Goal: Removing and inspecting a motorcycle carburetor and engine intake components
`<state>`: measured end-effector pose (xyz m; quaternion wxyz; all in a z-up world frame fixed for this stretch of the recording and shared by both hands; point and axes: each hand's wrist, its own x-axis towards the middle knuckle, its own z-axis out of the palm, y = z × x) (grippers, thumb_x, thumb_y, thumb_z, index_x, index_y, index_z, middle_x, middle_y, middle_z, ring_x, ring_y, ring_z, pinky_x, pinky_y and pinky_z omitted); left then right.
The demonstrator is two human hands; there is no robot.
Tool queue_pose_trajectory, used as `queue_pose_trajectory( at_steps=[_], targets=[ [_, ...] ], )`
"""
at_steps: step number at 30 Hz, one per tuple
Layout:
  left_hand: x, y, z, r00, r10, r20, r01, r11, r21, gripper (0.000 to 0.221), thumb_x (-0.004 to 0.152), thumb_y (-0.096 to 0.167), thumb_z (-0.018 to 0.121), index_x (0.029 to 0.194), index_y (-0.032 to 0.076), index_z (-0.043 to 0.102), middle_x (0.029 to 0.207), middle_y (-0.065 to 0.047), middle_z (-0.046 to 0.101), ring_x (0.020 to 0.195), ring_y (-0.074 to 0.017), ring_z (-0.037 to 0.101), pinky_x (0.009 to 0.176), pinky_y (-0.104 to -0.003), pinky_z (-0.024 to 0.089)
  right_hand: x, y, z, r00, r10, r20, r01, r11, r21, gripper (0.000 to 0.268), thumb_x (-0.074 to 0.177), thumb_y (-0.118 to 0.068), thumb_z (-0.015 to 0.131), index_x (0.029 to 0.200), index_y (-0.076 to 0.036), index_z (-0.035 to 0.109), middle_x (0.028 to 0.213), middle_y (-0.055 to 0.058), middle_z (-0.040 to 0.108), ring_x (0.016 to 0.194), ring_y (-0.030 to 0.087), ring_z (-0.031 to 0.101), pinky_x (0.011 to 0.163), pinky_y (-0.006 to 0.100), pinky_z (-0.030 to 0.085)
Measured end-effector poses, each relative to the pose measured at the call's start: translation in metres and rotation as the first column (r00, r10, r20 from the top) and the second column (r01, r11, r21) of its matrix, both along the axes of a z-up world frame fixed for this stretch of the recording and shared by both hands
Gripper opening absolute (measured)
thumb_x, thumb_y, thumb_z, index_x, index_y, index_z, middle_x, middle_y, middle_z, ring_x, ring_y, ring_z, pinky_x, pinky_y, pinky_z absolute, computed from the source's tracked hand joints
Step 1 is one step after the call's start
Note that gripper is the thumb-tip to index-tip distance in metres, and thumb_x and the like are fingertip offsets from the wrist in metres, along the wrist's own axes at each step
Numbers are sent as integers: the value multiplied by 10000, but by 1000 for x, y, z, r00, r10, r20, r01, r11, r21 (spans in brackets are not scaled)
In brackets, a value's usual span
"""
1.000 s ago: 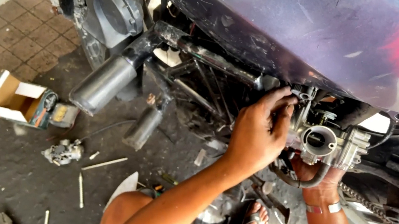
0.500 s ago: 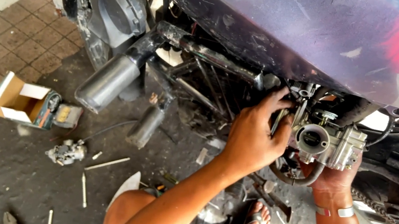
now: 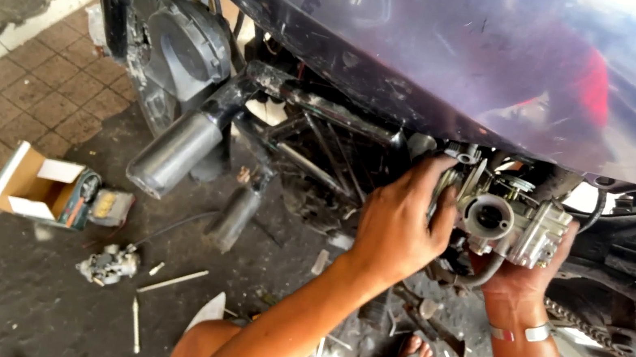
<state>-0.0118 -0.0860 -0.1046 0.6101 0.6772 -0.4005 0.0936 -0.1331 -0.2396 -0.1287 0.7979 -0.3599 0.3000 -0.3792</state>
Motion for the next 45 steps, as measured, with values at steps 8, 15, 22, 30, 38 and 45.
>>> queue_pose_trajectory(
  at_steps=[8, 15, 22, 30, 38, 45],
  targets=[
    [13, 6, 11, 987, -31, 161, -7, 973, 232, 374, 839, 160, 477, 1198, 154, 578, 1101, -107, 674, 806, -386, 683, 651, -519, 552, 8, 19, 45, 1000, 16, 26, -17, 999, 45, 317, 861, -376, 597, 1053, -127, 637, 957, 52, 676, 872, 250, 654, 771, 388, 515],
    [14, 8, 17, 993, -53, 103, 46, 996, 72, 342, 870, 173, 536, 1194, 91, 605, 1063, -163, 684, 885, -392, 664, 689, -517, 546, -3, 23, 56, 999, 28, 42, -31, 997, 77, 317, 867, -372, 584, 1064, -129, 638, 995, 61, 682, 917, 260, 657, 827, 401, 518],
    [-6, 14, 26, 689, -509, -517, 396, 861, -319, 462, 932, 183, 489, 1341, -14, 404, 1340, -132, 547, 396, -121, 560, 315, -179, 408, -21, 22, 47, 999, 18, 33, -22, 991, 128, 318, 871, -367, 573, 1073, -130, 639, 1027, 69, 687, 956, 269, 659, 875, 412, 520],
    [-16, 5, 36, 224, -753, -618, 243, 658, -713, 463, 935, 178, 454, 1366, 12, 418, 1249, -260, 568, 421, -99, 559, 319, -171, 372, -42, 10, 12, 948, -131, -291, -113, 715, -690, 59, 945, -147, 632, 910, -100, 639, 868, -50, 630, 805, 14, 517, 738, 169, 422],
    [-20, -1, 29, 165, -736, -656, 50, 671, -740, 420, 1001, 322, 444, 1256, -4, 521, 735, -172, 649, 350, -89, 448, 327, -205, 304, -47, 18, 37, 899, -106, -424, -298, 562, -772, 96, 940, -117, 626, 889, -40, 652, 885, 27, 657, 838, 92, 578, 805, 224, 456],
    [-28, 1, 49, -30, -714, -700, -104, 699, -708, 279, 918, 457, 544, 939, 179, 527, 461, 26, 382, 324, -54, 292, 348, -199, 235, -47, 29, 43, 901, -85, -426, -307, 570, -762, 125, 930, -93, 624, 813, -51, 610, 870, 13, 641, 821, 76, 549, 789, 210, 437]
  ],
)
